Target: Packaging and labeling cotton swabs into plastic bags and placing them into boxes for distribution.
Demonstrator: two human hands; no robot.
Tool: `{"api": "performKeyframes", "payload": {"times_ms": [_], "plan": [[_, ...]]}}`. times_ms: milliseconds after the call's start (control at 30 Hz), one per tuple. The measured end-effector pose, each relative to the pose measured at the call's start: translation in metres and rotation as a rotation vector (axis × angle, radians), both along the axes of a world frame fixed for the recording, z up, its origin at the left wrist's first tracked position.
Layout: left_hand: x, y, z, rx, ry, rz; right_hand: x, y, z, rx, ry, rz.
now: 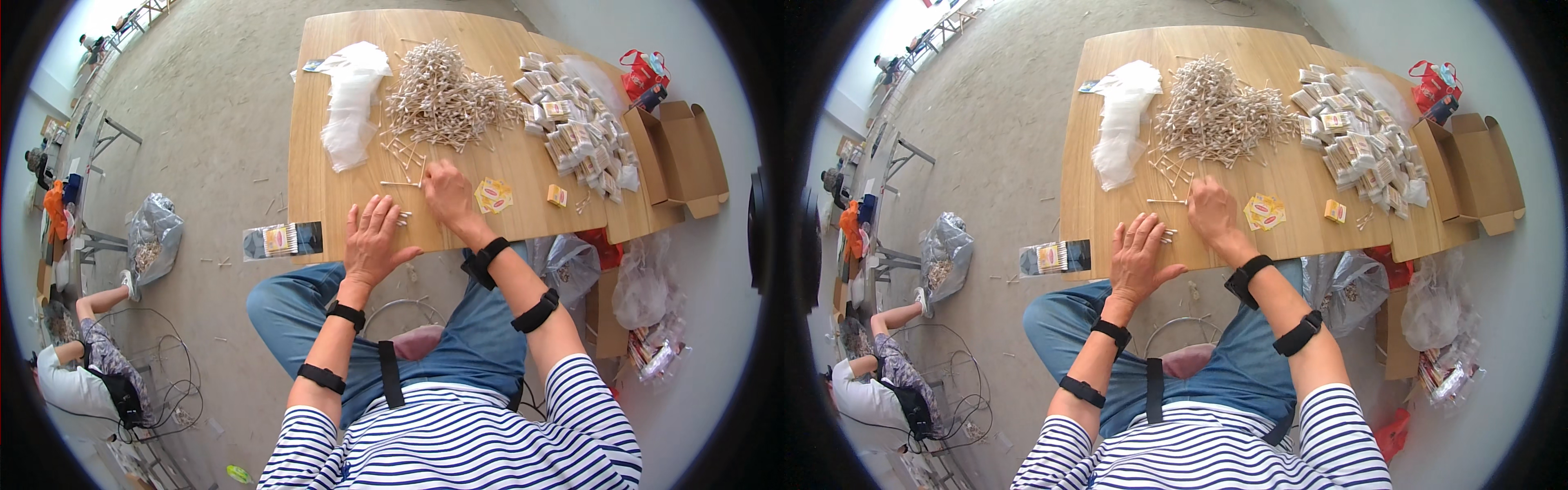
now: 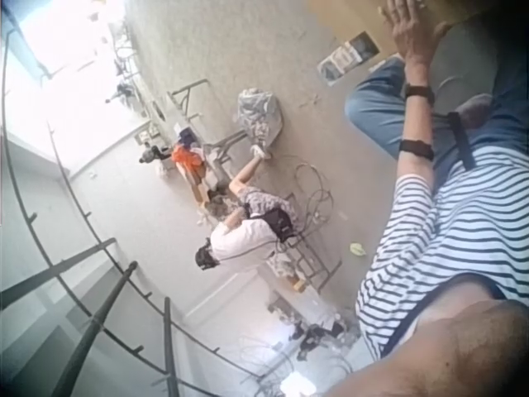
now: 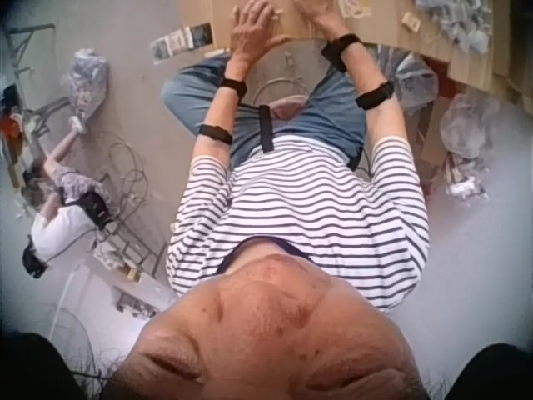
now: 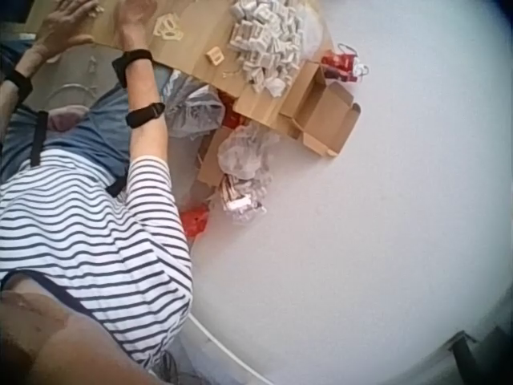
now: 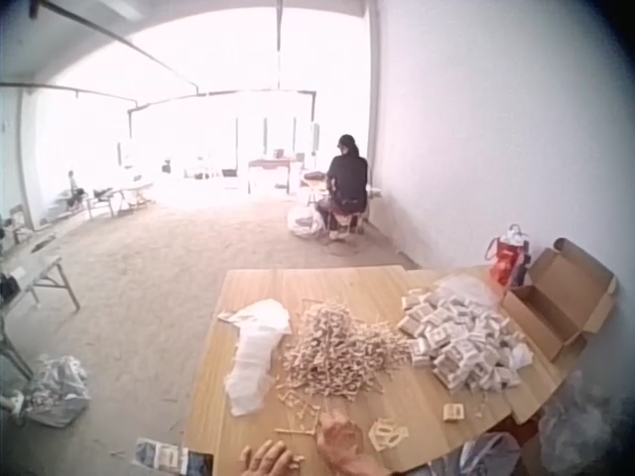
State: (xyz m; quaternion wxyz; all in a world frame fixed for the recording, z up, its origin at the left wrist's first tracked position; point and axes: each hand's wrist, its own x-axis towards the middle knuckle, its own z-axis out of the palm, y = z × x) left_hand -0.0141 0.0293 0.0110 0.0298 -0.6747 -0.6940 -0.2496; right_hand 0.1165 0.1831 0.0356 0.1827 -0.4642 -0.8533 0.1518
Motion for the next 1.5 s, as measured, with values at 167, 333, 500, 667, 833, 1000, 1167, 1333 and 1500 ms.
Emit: {"api": "performKeyframes", "payload": {"times_ms": [167, 333, 500, 667, 833, 1000, 1167, 1333, 1500], "plan": [[0.000, 0.000, -0.002, -0.013, 0.010, 0.016, -0.027, 0.005, 0.002, 0.013, 0.011, -0.038], [0.001, 0.000, -0.001, -0.001, -0.016, -0.002, -0.036, -0.001, -0.014, -0.023, 0.031, 0.000], [0.000, 0.000, -0.003, 0.003, -0.006, 0.003, -0.015, 0.009, -0.020, -0.028, 0.070, 0.039], [-0.002, -0.002, -0.004, -0.005, 0.014, 0.009, -0.011, -0.006, -0.009, 0.000, 0.033, 0.088], [0.001, 0.000, -0.002, 0.004, -0.044, 0.010, -0.012, -0.019, -0.009, 0.084, -0.036, 0.206], [0.000, -0.002, -0.002, -0.026, -0.042, -0.005, -0.018, -0.028, -0.005, -0.084, -0.046, 0.209], [0.001, -0.001, -0.001, -0.032, -0.031, -0.009, -0.026, -0.021, -0.008, -0.049, 0.001, 0.118], [0.002, 0.000, -0.002, -0.019, -0.019, -0.004, -0.022, -0.019, -0.010, -0.027, -0.016, 0.146], [0.000, -0.001, -0.005, -0.025, -0.021, 0.008, -0.008, -0.021, -0.007, -0.075, 0.004, 0.118]]}}
